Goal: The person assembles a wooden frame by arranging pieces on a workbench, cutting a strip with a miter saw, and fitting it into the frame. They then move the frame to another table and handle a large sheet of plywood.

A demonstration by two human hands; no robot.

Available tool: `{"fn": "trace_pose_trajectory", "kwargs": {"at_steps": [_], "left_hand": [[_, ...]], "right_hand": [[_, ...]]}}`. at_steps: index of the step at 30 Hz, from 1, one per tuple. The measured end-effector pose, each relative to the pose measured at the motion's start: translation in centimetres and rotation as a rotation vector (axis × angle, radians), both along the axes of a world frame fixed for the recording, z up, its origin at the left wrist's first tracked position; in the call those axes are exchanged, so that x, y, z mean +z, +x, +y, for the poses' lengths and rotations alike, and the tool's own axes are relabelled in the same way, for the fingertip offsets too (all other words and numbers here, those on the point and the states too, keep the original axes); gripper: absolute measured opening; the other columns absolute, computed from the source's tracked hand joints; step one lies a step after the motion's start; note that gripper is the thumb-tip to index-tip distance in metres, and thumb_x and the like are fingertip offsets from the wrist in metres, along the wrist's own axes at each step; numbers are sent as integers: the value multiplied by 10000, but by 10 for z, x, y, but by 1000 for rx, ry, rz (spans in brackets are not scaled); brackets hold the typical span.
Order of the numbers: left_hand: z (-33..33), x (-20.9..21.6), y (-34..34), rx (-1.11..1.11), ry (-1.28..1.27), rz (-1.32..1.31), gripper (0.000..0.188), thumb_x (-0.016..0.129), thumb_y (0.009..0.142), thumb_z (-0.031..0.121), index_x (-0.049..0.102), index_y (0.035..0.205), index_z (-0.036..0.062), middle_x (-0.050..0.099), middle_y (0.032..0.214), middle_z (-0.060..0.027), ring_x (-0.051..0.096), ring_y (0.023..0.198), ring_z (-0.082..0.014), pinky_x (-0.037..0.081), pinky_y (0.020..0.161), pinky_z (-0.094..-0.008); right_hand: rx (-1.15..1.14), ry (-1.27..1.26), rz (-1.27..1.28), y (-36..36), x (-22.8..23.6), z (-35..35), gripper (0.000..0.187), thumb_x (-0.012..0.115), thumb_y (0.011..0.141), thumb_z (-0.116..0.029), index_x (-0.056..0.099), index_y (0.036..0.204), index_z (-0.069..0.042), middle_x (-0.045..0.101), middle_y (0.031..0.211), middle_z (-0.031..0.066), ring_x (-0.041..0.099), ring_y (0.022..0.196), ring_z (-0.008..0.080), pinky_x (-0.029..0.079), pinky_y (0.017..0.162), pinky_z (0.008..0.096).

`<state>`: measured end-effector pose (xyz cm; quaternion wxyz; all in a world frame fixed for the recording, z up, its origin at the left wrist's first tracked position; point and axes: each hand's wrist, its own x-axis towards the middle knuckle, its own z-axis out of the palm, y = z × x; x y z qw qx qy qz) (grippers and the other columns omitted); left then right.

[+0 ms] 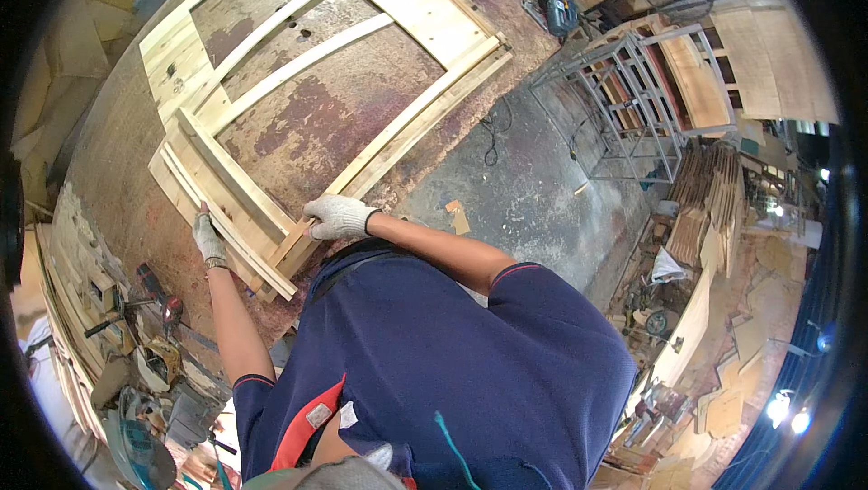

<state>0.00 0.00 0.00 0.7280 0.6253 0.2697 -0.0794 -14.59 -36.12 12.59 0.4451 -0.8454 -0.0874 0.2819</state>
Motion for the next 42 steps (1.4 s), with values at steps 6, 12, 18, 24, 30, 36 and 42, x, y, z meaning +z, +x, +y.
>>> {"fn": "trace_pose_trajectory", "kwargs": {"at_steps": [6, 12, 18, 24, 30, 36, 42], "left_hand": [[-13, -6, -27, 37, -10, 29, 391, 755, 976, 407, 667, 1039, 31, 736, 859, -125, 714, 680, -252, 611, 614, -402], [-12, -4, -23, 43, -30, 44, 385, 772, 966, 386, 646, 1071, 37, 709, 856, -115, 707, 669, -262, 617, 612, -407], [-10, -4, -24, 42, -44, 40, 422, 791, 947, 409, 654, 1064, 27, 716, 862, -134, 713, 679, -271, 625, 623, -415], [-9, -3, -21, 44, -18, 74, 462, 805, 932, 419, 640, 1076, 12, 720, 855, -155, 709, 661, -287, 632, 619, -420], [-15, 0, -23, 6, -9, 49, 419, 776, 960, 384, 651, 1071, 0, 728, 856, -145, 710, 653, -264, 622, 606, -394], [2, -24, -28, 17, -76, -90, 292, 706, 1005, 262, 736, 1175, 27, 725, 958, -43, 675, 832, -169, 566, 749, -331], [-11, -13, -26, 8, 20, 4, 320, 775, 961, 332, 679, 1001, 28, 722, 844, -93, 695, 638, -200, 616, 585, -361]], "right_hand": [[-22, 43, 62, -20, 17, -14, 474, 689, 948, -394, 690, 1220, -5, 740, 997, 208, 721, 959, 363, 550, 840, 452], [-12, 26, -3, -17, 3, -14, 480, 689, 943, -413, 702, 1201, -8, 740, 995, 219, 720, 975, 375, 549, 848, 458], [-9, 27, -31, -17, -2, -12, 481, 692, 939, -424, 708, 1192, -15, 736, 1005, 231, 713, 993, 391, 546, 860, 470], [-1, 17, 27, -16, -2, -12, 497, 698, 914, -415, 712, 1196, -7, 734, 1062, 237, 702, 1035, 403, 543, 883, 471], [4, 10, 9, -18, 0, -13, 487, 689, 939, -424, 707, 1195, -9, 738, 1029, 229, 711, 1013, 386, 544, 877, 458], [55, -23, -26, -14, -3, -7, 498, 700, 943, -423, 694, 1208, -2, 736, 1051, 237, 710, 1031, 390, 544, 903, 449], [31, -65, 105, -18, 1, -2, 486, 700, 943, -438, 698, 1175, -10, 732, 990, 232, 710, 962, 401, 545, 840, 463]]}}
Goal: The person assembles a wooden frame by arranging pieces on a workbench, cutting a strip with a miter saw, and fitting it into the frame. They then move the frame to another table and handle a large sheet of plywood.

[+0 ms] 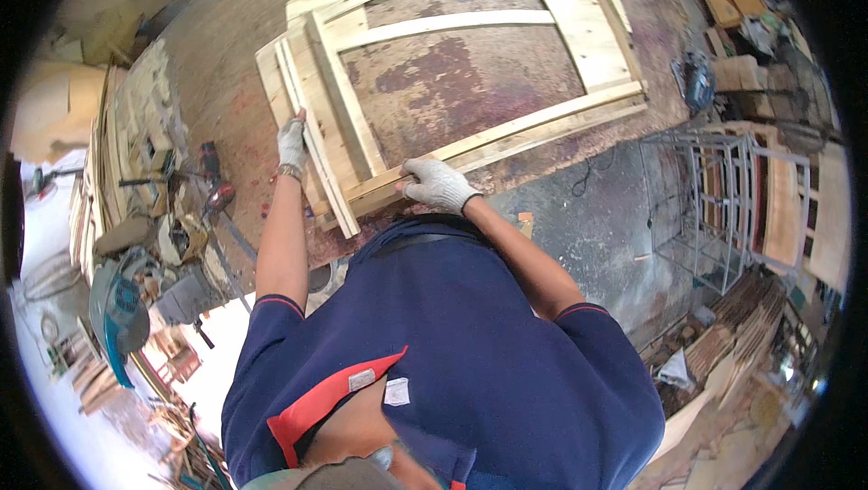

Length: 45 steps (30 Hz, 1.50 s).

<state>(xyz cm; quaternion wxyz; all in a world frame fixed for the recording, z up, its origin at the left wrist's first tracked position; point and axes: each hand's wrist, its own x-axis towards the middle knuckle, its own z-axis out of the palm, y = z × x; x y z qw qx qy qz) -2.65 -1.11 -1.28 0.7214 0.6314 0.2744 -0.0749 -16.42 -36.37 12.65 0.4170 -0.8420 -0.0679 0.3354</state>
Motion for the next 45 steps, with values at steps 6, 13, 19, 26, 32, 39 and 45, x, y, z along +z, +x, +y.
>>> {"fn": "trace_pose_trajectory", "kwargs": {"at_steps": [6, 13, 19, 26, 32, 39, 45], "left_hand": [[10, -1, -10, 32, -14, 68, 357, 771, 969, 368, 666, 1040, 34, 749, 838, -151, 737, 647, -273, 627, 564, -402], [-15, 21, 0, 5, 12, 59, 368, 734, 998, 364, 648, 987, 6, 759, 875, -174, 749, 670, -281, 642, 611, -414], [10, -11, 3, -19, 75, 84, 394, 731, 997, 378, 646, 1037, -5, 762, 894, -186, 754, 691, -292, 645, 623, -415], [-19, 30, -1, 45, -54, 85, 381, 792, 944, 407, 632, 869, 69, 676, 748, -69, 692, 589, -228, 634, 572, -383], [-30, 71, -17, 81, 914, 29, 398, 775, 946, 393, 658, 1079, 36, 689, 733, -72, 693, 671, -219, 540, 617, -398], [-90, 108, -36, -52, 994, -129, 411, 834, 887, 302, 648, 1142, 38, 713, 774, -90, 703, 701, -226, 556, 685, -390], [-109, 99, -30, -104, 860, -162, 453, 862, 862, 251, 643, 1183, 19, 704, 818, -85, 673, 666, -198, 555, 660, -348]], "right_hand": [[60, 18, -57, -2, 7, 3, 453, 691, 943, -419, 679, 1141, -12, 717, 937, 236, 702, 929, 415, 539, 821, 471], [27, -9, -28, 1, 2, -3, 476, 679, 948, -415, 674, 1162, 9, 727, 992, 250, 707, 977, 417, 542, 850, 461], [42, 24, -36, -5, 3, -5, 492, 674, 951, -431, 673, 1170, 9, 723, 966, 253, 704, 956, 421, 540, 839, 467], [-2, -117, -22, 6, 9, -8, 473, 729, 913, -422, 673, 1153, -18, 704, 1040, 228, 682, 1028, 397, 528, 890, 488], [325, -334, -438, 16, -12, -15, 541, 827, 795, -333, 646, 1243, -89, 615, 1251, 123, 558, 1247, 342, 448, 1076, 487], [398, -388, -542, 12, -48, -11, 584, 863, 724, -219, 633, 1249, -107, 629, 1226, 91, 578, 1228, 299, 472, 1034, 446], [393, -329, -608, 12, -58, -16, 517, 830, 729, -173, 642, 1207, -109, 637, 1189, 90, 594, 1187, 299, 479, 991, 442]]}}
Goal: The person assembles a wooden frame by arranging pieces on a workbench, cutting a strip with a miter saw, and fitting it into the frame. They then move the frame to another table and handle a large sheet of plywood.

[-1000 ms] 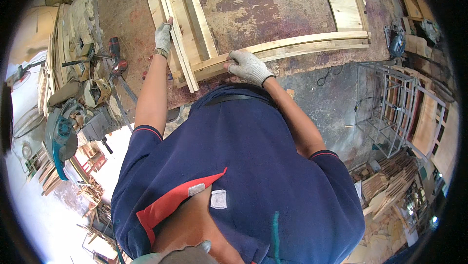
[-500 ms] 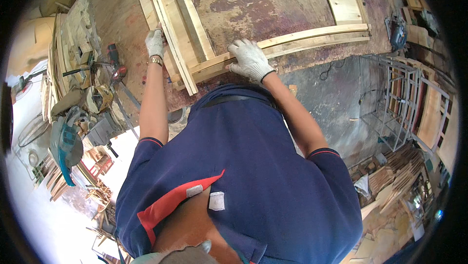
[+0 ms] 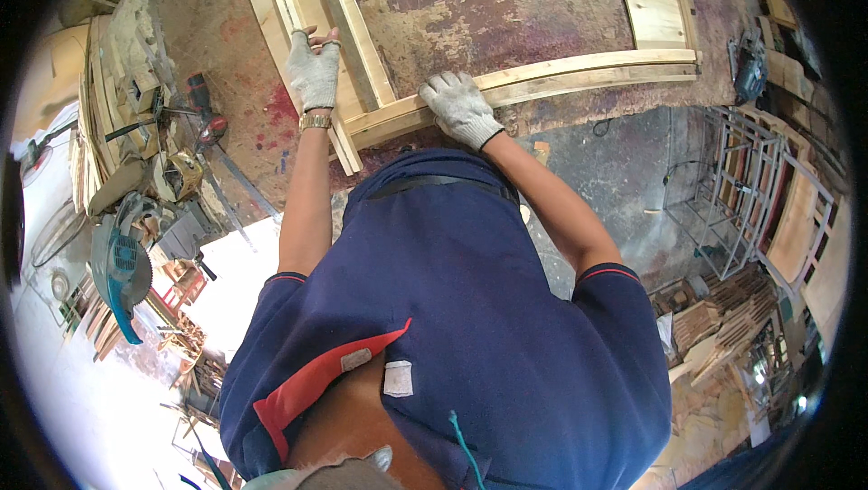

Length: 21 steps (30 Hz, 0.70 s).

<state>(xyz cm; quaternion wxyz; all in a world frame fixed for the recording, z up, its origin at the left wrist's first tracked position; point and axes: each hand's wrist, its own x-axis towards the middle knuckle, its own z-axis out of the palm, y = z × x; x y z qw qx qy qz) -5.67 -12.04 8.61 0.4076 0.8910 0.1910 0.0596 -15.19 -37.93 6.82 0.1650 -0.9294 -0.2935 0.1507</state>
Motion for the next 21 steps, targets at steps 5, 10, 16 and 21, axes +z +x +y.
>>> {"fn": "trace_pose_trajectory", "kwargs": {"at_steps": [5, 10, 16, 21], "left_hand": [[-6, -15, 12, -60, 87, 72, 563, 883, 831, 299, 632, 1238, 2, 688, 836, -90, 669, 711, -213, 557, 684, -368], [-12, -19, 26, -100, 151, 213, 673, 896, 798, 351, 600, 1283, -11, 690, 896, -125, 684, 794, -287, 562, 746, -422], [-9, -37, 37, -174, 361, 183, 764, 875, 792, 387, 573, 1340, -53, 712, 953, -205, 701, 905, -381, 559, 824, -464], [-10, -33, 42, -215, 300, 328, 707, 828, 802, 329, 533, 1331, -36, 667, 1218, -290, 646, 1153, -465, 530, 974, -507]], "right_hand": [[33, -25, 79, 5, 2, -3, 564, 855, 724, -214, 629, 1229, -110, 630, 1212, 87, 584, 1207, 289, 477, 1001, 438], [35, 13, 99, 4, 8, -6, 547, 848, 711, -210, 634, 1203, -104, 633, 1190, 87, 589, 1185, 290, 477, 994, 438], [22, 51, 88, -1, 4, -7, 532, 845, 695, -197, 636, 1174, -101, 633, 1167, 83, 591, 1168, 288, 476, 994, 434], [6, 139, 14, -3, 1, -10, 421, 799, 712, -169, 661, 1106, -108, 651, 1080, 77, 616, 1109, 284, 492, 952, 430]]}}
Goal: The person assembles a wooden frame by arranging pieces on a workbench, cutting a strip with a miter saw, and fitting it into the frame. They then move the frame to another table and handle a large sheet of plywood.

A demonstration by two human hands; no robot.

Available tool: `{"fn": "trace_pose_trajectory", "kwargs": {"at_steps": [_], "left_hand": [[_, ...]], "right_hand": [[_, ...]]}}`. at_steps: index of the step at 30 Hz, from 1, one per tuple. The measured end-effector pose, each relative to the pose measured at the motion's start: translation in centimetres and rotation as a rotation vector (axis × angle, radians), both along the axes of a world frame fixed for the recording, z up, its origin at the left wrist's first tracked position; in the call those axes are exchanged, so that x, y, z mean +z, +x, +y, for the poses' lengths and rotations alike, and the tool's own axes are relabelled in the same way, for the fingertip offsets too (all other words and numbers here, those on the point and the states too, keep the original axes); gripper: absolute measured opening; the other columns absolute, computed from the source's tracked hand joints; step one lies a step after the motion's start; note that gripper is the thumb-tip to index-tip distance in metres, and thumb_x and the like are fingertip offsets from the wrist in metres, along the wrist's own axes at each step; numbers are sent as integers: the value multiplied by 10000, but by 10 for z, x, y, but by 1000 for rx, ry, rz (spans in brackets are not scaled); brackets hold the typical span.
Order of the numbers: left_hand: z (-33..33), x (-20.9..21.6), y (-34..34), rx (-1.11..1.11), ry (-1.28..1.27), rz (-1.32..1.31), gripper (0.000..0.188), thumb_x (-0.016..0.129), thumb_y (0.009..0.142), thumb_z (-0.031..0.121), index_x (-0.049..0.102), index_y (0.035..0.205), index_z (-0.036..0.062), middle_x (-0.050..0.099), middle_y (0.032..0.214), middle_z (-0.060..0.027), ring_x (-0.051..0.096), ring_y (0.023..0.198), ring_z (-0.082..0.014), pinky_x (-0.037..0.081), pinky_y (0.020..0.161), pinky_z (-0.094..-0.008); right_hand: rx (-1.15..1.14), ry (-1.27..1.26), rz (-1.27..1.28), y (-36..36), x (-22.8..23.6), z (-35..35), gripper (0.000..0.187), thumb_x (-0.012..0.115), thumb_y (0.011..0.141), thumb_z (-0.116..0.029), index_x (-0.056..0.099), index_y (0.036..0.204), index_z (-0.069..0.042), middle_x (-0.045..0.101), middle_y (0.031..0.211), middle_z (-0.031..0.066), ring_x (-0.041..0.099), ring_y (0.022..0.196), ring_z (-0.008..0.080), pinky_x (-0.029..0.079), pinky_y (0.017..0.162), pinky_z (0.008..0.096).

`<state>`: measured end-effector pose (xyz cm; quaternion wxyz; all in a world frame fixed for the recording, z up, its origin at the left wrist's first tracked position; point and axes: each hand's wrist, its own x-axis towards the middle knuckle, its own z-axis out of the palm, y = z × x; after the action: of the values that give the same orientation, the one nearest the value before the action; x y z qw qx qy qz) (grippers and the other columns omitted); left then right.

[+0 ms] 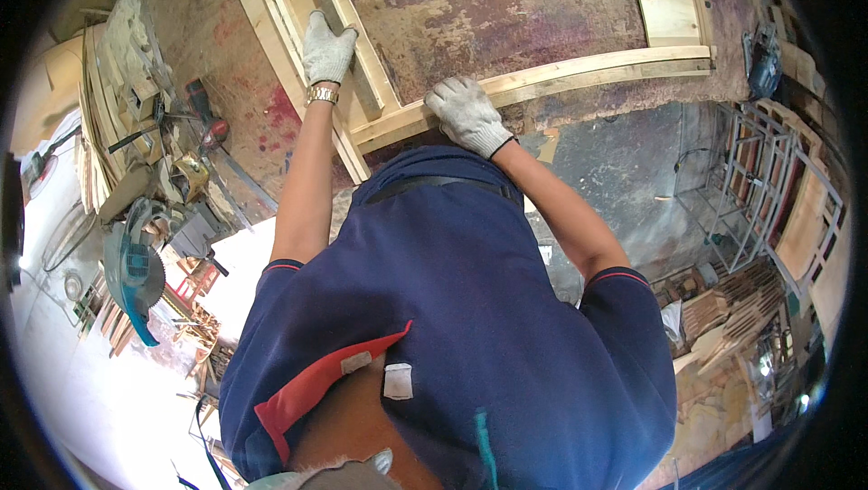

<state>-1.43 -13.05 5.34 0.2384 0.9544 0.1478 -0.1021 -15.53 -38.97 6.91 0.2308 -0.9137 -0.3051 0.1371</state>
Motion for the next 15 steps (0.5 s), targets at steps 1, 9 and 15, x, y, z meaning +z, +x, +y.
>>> {"fn": "trace_pose_trajectory", "kwargs": {"at_steps": [1, 9, 15], "left_hand": [[-1, 3, 1, 7, -4, 19, 707, 822, 798, 321, 531, 1332, -38, 666, 1219, -295, 647, 1149, -468, 531, 974, -508], [-27, 12, -4, 40, -46, -63, 726, 823, 764, 275, 510, 1335, -45, 669, 1174, -320, 659, 1084, -495, 532, 963, -516], [-30, -2, -10, 11, -26, -125, 672, 816, 764, 248, 525, 1292, -50, 664, 1180, -327, 654, 1100, -494, 532, 955, -518]], "right_hand": [[-4, 13, -12, -1, -2, -1, 416, 794, 712, -167, 661, 1103, -108, 652, 1070, 77, 619, 1100, 284, 493, 950, 429], [-32, 44, -13, -4, -4, -3, 382, 776, 719, -156, 663, 1081, -109, 654, 1053, 69, 626, 1081, 287, 499, 943, 425], [-59, 82, -18, -6, -4, -3, 387, 788, 702, -148, 659, 1065, -113, 654, 1046, 68, 627, 1078, 288, 503, 936, 426]]}}
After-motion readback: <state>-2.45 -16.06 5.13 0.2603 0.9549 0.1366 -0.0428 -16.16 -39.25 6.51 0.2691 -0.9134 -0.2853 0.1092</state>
